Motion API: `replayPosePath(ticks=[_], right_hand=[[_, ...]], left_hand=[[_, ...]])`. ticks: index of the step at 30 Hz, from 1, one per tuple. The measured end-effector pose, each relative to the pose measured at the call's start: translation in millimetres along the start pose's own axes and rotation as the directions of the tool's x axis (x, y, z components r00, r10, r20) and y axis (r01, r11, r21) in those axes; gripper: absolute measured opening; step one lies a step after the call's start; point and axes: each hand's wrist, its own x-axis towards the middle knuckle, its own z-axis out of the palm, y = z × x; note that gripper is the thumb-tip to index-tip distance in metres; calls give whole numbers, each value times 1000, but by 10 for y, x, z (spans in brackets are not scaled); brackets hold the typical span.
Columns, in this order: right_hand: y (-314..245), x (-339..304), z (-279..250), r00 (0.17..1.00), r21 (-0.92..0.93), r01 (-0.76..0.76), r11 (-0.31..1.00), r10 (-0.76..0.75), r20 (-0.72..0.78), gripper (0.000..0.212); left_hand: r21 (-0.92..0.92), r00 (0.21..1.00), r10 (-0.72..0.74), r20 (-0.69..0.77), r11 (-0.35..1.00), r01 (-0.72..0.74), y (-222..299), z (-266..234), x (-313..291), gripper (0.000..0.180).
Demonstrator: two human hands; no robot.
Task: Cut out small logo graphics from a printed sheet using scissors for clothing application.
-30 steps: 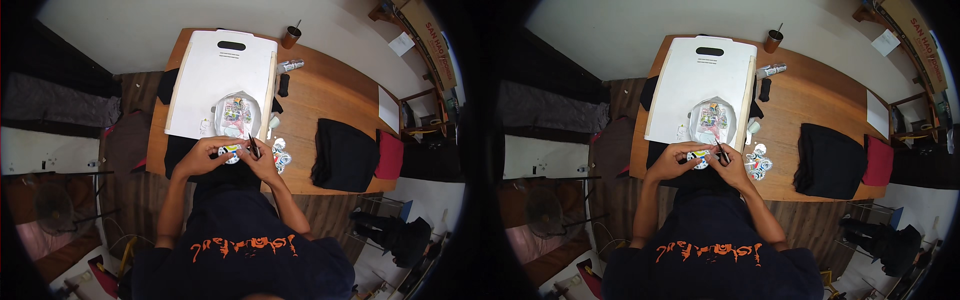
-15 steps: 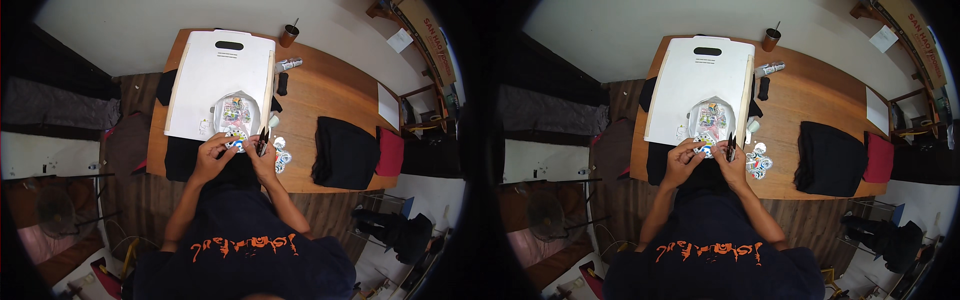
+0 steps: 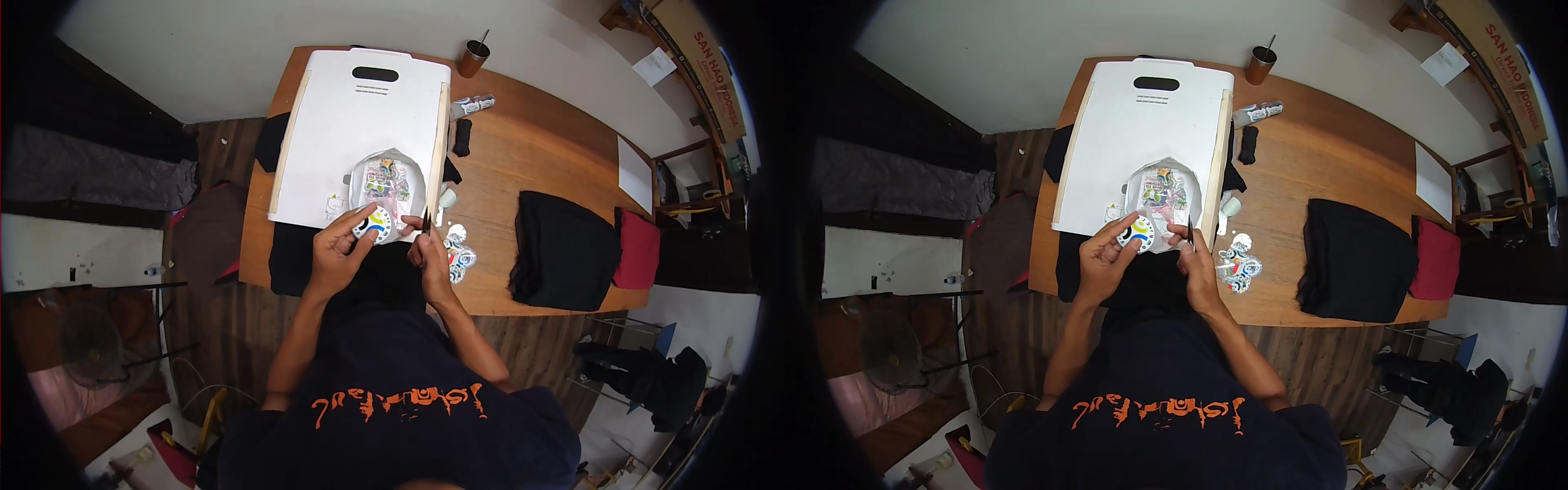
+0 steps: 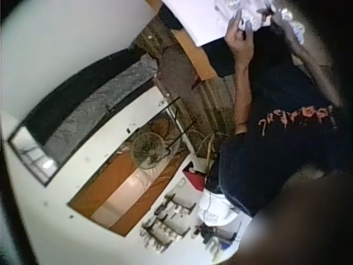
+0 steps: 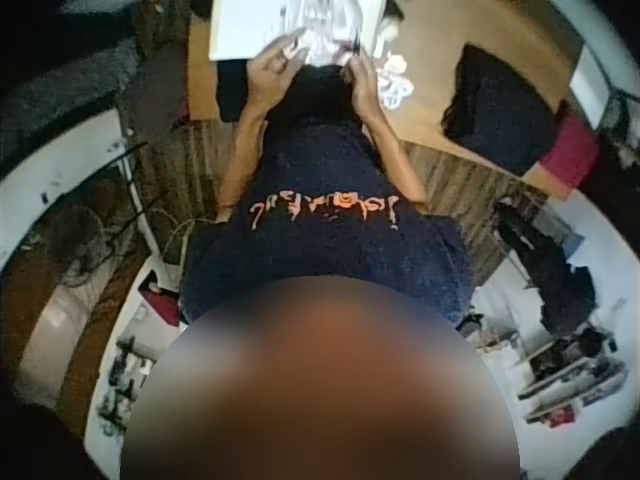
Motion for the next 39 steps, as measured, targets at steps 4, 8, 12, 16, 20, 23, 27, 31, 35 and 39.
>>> replayPosePath(ticks=[4, 8, 12, 16, 20, 23, 27, 31, 35, 39], right_hand=[[-61, -81, -77, 990, -36, 17, 999, -12, 140, 47], [-141, -163, 31, 979, -86, 57, 995, -39, 201, 48], [-121, -226, 74, 963, 61, -41, 997, 23, 268, 50], [-70, -250, 95, 956, 68, -29, 997, 8, 292, 44], [-74, -260, 133, 927, 80, -122, 989, 85, 365, 42], [-31, -266, 146, 929, 96, -137, 986, 95, 358, 41], [-31, -217, 153, 936, 106, -184, 977, 141, 324, 39], [-34, -174, 131, 934, 118, -183, 976, 135, 331, 39], [-35, -135, 131, 943, 136, -174, 975, 125, 310, 38], [-54, -97, 121, 951, 132, -142, 981, 98, 292, 38]], left_hand=[[16, 999, 8, -39, 1000, -7, 56, -15, 7, 42], [28, 998, 36, -59, 999, -34, 79, -7, 31, 42], [23, 993, 63, -100, 998, -61, 88, 2, 41, 43], [24, 985, 102, -140, 995, -99, 64, 14, 39, 44], [73, 982, 119, -146, 991, -110, 45, -6, 30, 45], [94, 982, 124, -139, 989, -112, 42, -1, 21, 45], [80, 982, 123, -140, 990, -113, 56, -1, 21, 46], [66, 986, 116, -117, 992, -109, 56, -9, 14, 46], [38, 990, 99, -102, 995, -96, 96, 29, 7, 45], [38, 994, 89, -69, 996, -86, 85, 33, -11, 44]])
